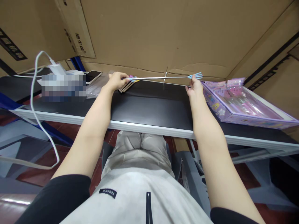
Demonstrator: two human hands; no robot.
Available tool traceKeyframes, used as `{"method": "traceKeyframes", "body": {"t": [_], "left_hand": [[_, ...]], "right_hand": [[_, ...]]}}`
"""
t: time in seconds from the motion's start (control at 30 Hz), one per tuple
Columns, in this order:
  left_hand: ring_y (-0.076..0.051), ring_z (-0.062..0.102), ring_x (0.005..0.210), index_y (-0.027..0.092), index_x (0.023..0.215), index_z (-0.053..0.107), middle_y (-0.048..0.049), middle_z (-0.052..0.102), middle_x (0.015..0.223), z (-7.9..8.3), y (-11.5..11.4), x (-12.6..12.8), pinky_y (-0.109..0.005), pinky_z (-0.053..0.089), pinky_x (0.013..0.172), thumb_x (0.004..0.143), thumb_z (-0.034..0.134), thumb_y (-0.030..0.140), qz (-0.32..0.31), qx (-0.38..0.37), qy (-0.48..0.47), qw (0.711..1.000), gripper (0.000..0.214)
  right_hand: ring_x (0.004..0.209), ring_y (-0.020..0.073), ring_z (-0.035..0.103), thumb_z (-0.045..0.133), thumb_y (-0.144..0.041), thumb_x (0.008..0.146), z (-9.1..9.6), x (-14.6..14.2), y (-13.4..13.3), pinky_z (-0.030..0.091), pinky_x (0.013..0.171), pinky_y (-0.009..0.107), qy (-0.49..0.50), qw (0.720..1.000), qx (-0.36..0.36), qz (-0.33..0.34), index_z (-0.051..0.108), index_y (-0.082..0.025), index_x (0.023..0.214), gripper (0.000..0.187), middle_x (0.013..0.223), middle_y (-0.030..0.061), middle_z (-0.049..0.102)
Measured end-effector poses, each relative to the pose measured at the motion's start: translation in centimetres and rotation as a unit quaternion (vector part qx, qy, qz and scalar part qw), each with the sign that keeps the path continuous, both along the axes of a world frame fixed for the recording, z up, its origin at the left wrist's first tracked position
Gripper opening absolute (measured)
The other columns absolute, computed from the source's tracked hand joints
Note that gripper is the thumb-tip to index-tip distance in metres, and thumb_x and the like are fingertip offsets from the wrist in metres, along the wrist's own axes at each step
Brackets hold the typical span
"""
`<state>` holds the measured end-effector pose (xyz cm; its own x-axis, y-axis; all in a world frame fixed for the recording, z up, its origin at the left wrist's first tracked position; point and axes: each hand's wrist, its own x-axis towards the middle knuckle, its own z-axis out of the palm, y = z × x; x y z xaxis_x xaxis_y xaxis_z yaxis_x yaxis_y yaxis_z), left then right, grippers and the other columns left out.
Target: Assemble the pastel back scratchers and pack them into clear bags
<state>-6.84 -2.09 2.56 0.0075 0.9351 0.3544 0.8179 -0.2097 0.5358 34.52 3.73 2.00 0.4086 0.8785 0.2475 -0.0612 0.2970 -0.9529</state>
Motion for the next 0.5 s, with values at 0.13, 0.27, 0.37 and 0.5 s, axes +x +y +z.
{"method": "traceKeyframes", "body": {"t": [0.13,0.27,0.37,0.5], "left_hand": [[-0.039,0.063,0.129,0.025,0.112,0.081,-0.0122,0.081,0.111,-0.2,0.2,-0.7,-0.063,0.030,0.126,0.096,0.072,0.039,0.000,0.003,0.015,1.000,0.023],[-0.040,0.066,0.126,0.025,0.113,0.082,-0.0123,0.082,0.108,-0.4,0.6,-0.9,-0.064,0.032,0.125,0.094,0.073,0.040,0.000,0.008,0.024,1.000,0.026],[-0.038,0.069,0.118,0.024,0.109,0.083,-0.0100,0.081,0.095,-0.5,0.4,0.9,-0.060,0.039,0.119,0.094,0.072,0.042,-0.036,0.021,0.016,0.999,0.026],[-0.033,0.071,0.105,0.022,0.089,0.078,-0.0082,0.076,0.082,-1.1,-0.4,5.4,-0.049,0.049,0.107,0.097,0.067,0.041,-0.136,0.017,0.005,0.991,0.024]], "right_hand": [[0.134,0.0310,0.065,0.076,-0.082,0.089,0.0,-0.5,0.1,0.057,0.109,0.061,0.049,0.997,-0.037,-0.037,0.064,-0.028,0.088,0.055,0.133,0.0078,0.074],[0.140,0.0315,0.063,0.061,-0.089,0.095,0.6,-2.0,-0.6,0.056,0.104,0.061,0.008,0.999,0.001,-0.033,0.062,-0.026,0.090,0.064,0.132,0.0067,0.072],[0.144,0.0295,0.059,0.066,-0.081,0.098,0.9,-5.4,-2.7,0.052,0.107,0.054,0.011,1.000,-0.001,-0.020,0.056,-0.024,0.087,0.059,0.131,0.0064,0.072],[0.133,0.0260,0.065,0.089,-0.076,0.082,-0.1,-10.8,-5.3,0.054,0.108,0.047,0.035,0.994,-0.012,0.106,0.061,-0.027,0.093,0.057,0.119,0.0036,0.074]]}}
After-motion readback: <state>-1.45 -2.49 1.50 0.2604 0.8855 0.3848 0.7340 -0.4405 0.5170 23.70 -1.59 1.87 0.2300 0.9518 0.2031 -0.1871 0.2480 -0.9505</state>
